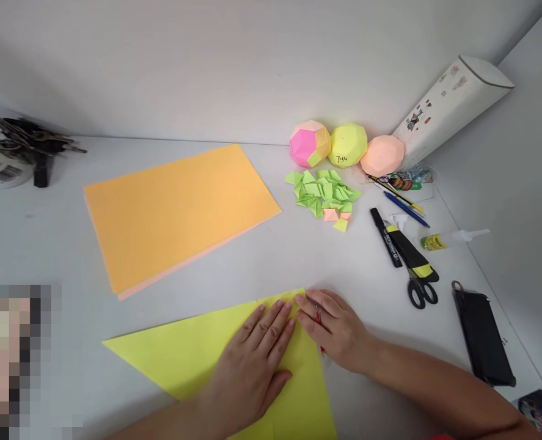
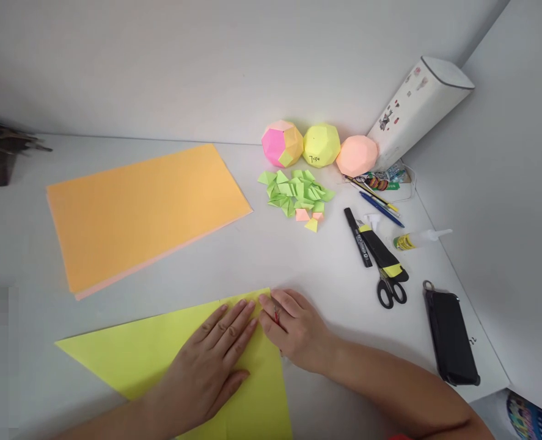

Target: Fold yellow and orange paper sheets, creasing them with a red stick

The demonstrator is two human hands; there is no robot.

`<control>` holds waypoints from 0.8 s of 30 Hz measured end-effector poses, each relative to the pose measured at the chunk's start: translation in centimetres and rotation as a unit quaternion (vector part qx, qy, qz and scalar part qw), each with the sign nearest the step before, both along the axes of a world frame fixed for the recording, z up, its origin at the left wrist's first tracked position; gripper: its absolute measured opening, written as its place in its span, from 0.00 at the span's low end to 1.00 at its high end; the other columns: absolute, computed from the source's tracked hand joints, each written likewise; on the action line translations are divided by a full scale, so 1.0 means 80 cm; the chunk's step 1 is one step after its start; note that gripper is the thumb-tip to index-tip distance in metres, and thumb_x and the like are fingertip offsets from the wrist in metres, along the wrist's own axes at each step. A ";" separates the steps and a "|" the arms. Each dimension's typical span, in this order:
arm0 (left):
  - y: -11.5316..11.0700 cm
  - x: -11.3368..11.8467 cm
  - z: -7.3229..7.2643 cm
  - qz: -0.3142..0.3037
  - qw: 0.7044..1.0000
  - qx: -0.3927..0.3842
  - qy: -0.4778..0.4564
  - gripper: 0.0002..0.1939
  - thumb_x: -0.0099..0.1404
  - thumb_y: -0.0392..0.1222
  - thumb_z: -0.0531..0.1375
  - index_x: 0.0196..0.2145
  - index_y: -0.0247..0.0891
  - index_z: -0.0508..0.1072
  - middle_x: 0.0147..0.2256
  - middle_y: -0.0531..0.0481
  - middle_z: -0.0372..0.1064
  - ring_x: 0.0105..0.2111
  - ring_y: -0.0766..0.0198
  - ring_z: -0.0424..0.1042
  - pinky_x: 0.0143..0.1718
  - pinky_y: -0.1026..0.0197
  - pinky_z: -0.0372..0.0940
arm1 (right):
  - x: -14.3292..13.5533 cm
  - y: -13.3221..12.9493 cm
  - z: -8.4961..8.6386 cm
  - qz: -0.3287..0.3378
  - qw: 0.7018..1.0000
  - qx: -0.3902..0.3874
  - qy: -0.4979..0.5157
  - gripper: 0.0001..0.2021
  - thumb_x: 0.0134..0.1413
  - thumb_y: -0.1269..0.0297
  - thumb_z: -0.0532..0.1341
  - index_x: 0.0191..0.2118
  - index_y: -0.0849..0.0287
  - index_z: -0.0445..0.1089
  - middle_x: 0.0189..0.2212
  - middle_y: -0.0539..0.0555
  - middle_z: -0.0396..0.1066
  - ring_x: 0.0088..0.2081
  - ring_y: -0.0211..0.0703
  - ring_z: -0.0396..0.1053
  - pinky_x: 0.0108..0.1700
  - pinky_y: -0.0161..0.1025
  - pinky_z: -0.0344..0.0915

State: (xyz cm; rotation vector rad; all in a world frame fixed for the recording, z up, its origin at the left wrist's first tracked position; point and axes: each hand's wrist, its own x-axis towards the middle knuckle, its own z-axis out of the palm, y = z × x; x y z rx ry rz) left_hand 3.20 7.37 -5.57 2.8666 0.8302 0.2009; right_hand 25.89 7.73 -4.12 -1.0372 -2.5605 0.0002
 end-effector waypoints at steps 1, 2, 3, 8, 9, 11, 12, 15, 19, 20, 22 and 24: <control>-0.001 0.000 -0.001 -0.003 1.000 -0.001 0.001 0.33 0.68 0.55 0.47 0.63 0.31 0.55 0.65 0.39 0.46 0.67 0.49 0.38 0.66 0.47 0.33 | 0.000 0.000 0.000 -0.001 1.000 -0.002 0.000 0.08 0.61 0.75 0.56 0.43 0.68 0.71 0.47 0.65 0.73 0.53 0.52 0.64 0.50 0.49 0.71; -0.001 0.000 -0.001 -0.003 1.000 -0.002 0.003 0.33 0.68 0.56 0.47 0.63 0.31 0.55 0.65 0.39 0.46 0.67 0.49 0.38 0.65 0.47 0.33 | 0.000 0.000 0.000 -0.001 1.000 -0.002 0.000 0.08 0.61 0.74 0.56 0.42 0.68 0.71 0.47 0.65 0.73 0.54 0.52 0.64 0.50 0.49 0.71; -0.003 -0.001 -0.002 -0.003 1.000 -0.003 0.006 0.34 0.68 0.57 0.47 0.63 0.31 0.56 0.65 0.38 0.46 0.67 0.48 0.38 0.65 0.47 0.32 | 0.000 -0.001 0.000 -0.001 1.000 -0.001 0.001 0.08 0.61 0.74 0.57 0.42 0.68 0.71 0.47 0.65 0.73 0.54 0.52 0.64 0.50 0.49 0.71; -0.013 0.000 -0.002 0.006 1.000 -0.013 0.006 0.34 0.67 0.58 0.47 0.61 0.30 0.59 0.65 0.37 0.47 0.67 0.47 0.38 0.65 0.46 0.31 | -0.003 -0.004 0.000 0.010 1.000 0.007 -0.002 0.07 0.58 0.75 0.59 0.42 0.70 0.71 0.47 0.66 0.73 0.52 0.55 0.65 0.49 0.50 0.71; -0.014 0.000 -0.001 0.007 1.000 -0.011 0.000 0.34 0.67 0.58 0.47 0.61 0.30 0.60 0.64 0.36 0.48 0.66 0.47 0.38 0.65 0.46 0.31 | -0.004 -0.005 0.000 0.012 1.000 0.010 -0.005 0.07 0.59 0.75 0.59 0.42 0.70 0.71 0.47 0.66 0.73 0.52 0.55 0.66 0.49 0.50 0.71; -0.017 0.001 0.001 0.012 1.000 -0.005 -0.005 0.34 0.67 0.59 0.48 0.60 0.29 0.62 0.64 0.35 0.51 0.66 0.47 0.40 0.65 0.46 0.31 | -0.005 -0.007 0.001 0.013 1.000 0.018 -0.009 0.07 0.59 0.75 0.58 0.41 0.70 0.72 0.47 0.65 0.73 0.50 0.54 0.67 0.48 0.50 0.71; -0.019 0.002 0.002 0.015 1.000 -0.002 -0.005 0.34 0.67 0.59 0.48 0.59 0.29 0.63 0.63 0.35 0.52 0.66 0.47 0.41 0.65 0.47 0.31 | -0.006 -0.008 0.001 0.012 1.000 0.022 -0.012 0.07 0.60 0.75 0.58 0.41 0.70 0.72 0.46 0.65 0.73 0.50 0.54 0.67 0.48 0.50 0.71; -0.026 0.005 0.004 0.023 1.000 0.009 -0.004 0.34 0.66 0.59 0.48 0.58 0.29 0.64 0.62 0.36 0.54 0.65 0.47 0.45 0.65 0.47 0.32 | -0.008 -0.014 0.002 0.012 0.999 0.033 -0.023 0.07 0.60 0.75 0.57 0.41 0.70 0.72 0.46 0.65 0.73 0.49 0.53 0.67 0.47 0.49 0.72; -0.044 0.007 0.004 0.037 0.999 0.025 -0.008 0.34 0.66 0.59 0.48 0.58 0.29 0.65 0.62 0.37 0.54 0.64 0.47 0.48 0.65 0.48 0.33 | -0.011 -0.028 0.003 0.018 0.998 0.044 -0.034 0.07 0.60 0.75 0.58 0.40 0.69 0.72 0.44 0.65 0.74 0.49 0.53 0.67 0.47 0.49 0.72; -0.049 0.007 0.003 0.042 0.999 0.027 -0.011 0.34 0.66 0.59 0.48 0.58 0.28 0.65 0.62 0.37 0.55 0.64 0.47 0.48 0.65 0.48 0.34 | -0.012 -0.031 0.003 0.019 0.998 0.044 -0.033 0.07 0.60 0.74 0.57 0.40 0.69 0.72 0.45 0.65 0.74 0.49 0.53 0.67 0.47 0.49 0.72; -0.056 0.007 0.003 0.050 0.998 0.029 -0.017 0.34 0.66 0.59 0.48 0.58 0.28 0.65 0.62 0.36 0.55 0.64 0.47 0.49 0.65 0.48 0.34 | -0.013 -0.038 0.002 0.015 0.999 0.038 -0.028 0.08 0.61 0.74 0.56 0.41 0.69 0.72 0.46 0.65 0.73 0.50 0.52 0.67 0.47 0.49 0.71; -0.059 0.007 0.002 0.051 0.998 0.031 -0.022 0.34 0.66 0.59 0.49 0.57 0.27 0.66 0.62 0.36 0.55 0.64 0.46 0.49 0.65 0.47 0.33 | -0.014 -0.041 0.000 0.006 0.999 0.032 -0.022 0.08 0.61 0.74 0.56 0.42 0.68 0.72 0.47 0.64 0.73 0.50 0.52 0.66 0.48 0.50 0.71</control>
